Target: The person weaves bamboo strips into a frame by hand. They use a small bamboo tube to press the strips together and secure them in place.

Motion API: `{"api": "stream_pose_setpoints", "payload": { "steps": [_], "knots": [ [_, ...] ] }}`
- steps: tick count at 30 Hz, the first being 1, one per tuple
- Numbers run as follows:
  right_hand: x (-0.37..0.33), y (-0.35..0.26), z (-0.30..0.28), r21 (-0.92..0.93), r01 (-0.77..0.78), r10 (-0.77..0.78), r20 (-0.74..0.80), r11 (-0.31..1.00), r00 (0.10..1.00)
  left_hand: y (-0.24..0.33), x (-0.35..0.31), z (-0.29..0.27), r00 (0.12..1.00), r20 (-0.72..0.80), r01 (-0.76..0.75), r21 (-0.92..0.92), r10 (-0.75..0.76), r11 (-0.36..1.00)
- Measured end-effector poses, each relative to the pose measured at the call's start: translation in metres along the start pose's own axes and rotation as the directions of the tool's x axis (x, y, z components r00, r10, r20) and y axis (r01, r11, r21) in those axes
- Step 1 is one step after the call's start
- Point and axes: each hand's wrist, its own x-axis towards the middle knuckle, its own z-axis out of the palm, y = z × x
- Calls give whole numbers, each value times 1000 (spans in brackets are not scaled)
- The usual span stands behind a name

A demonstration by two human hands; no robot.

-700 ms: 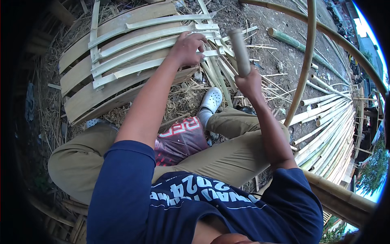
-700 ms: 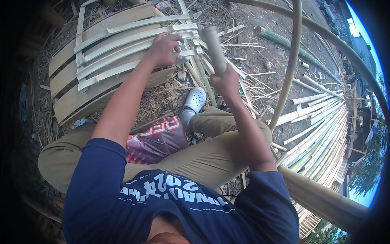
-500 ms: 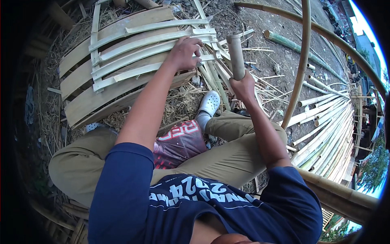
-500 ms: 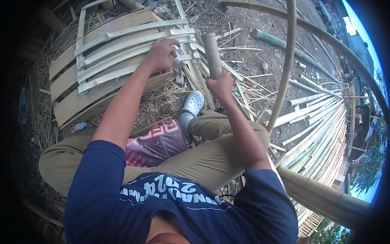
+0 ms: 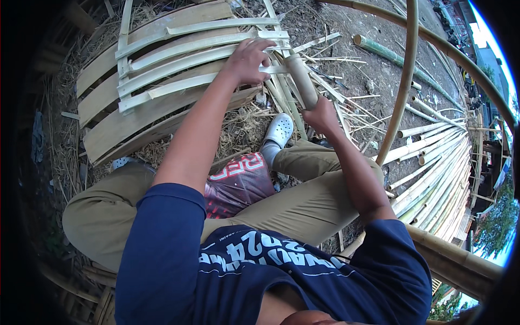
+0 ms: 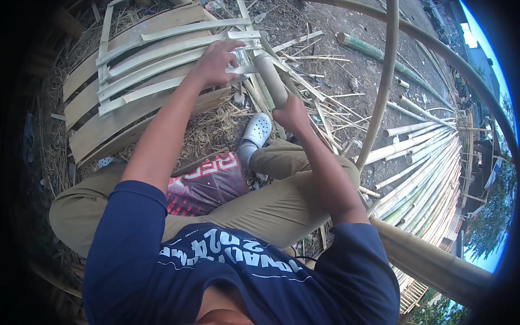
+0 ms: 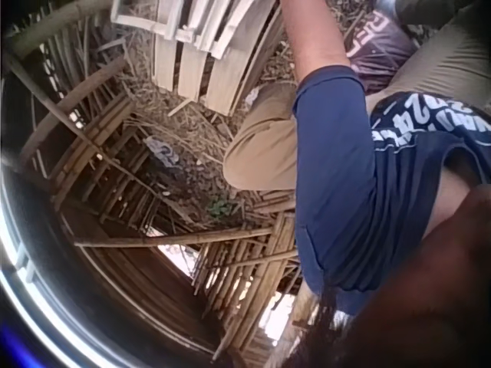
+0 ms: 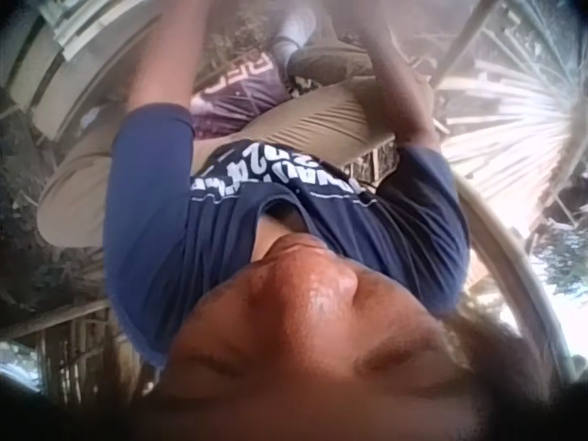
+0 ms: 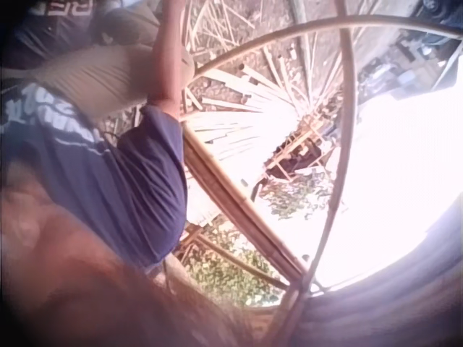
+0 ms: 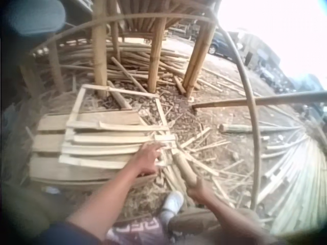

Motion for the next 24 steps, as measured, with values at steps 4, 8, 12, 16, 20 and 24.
{"api": "stream_pose_setpoints", "payload": {
  "steps": [4,8,12,16,20,24],
  "knots": [
    [2,1,11,97,166,-151,-138,981,979,-3,-7,6,1000,7,4,-22,-4,1000],
    [4,-11,-3,98,102,-90,-123,990,988,-7,-4,3,999,-36,-3,-3,3,1000],
    [7,-2,-3,96,107,-98,-86,990,991,-9,-6,1,999,-18,28,-9,-29,1000],
    [-8,-27,-34,450,200,-28,-361,871,932,-10,-9,-1,1000,1,19,-14,-19,1000],
    [-7,11,4,-46,55,-59,-97,997,994,4,-3,1,1000,-12,-28,-22,28,999],
    [4,8,7,135,119,-94,-179,984,979,-4,-8,3,999,-40,15,-60,-18,998]
  ]
}}
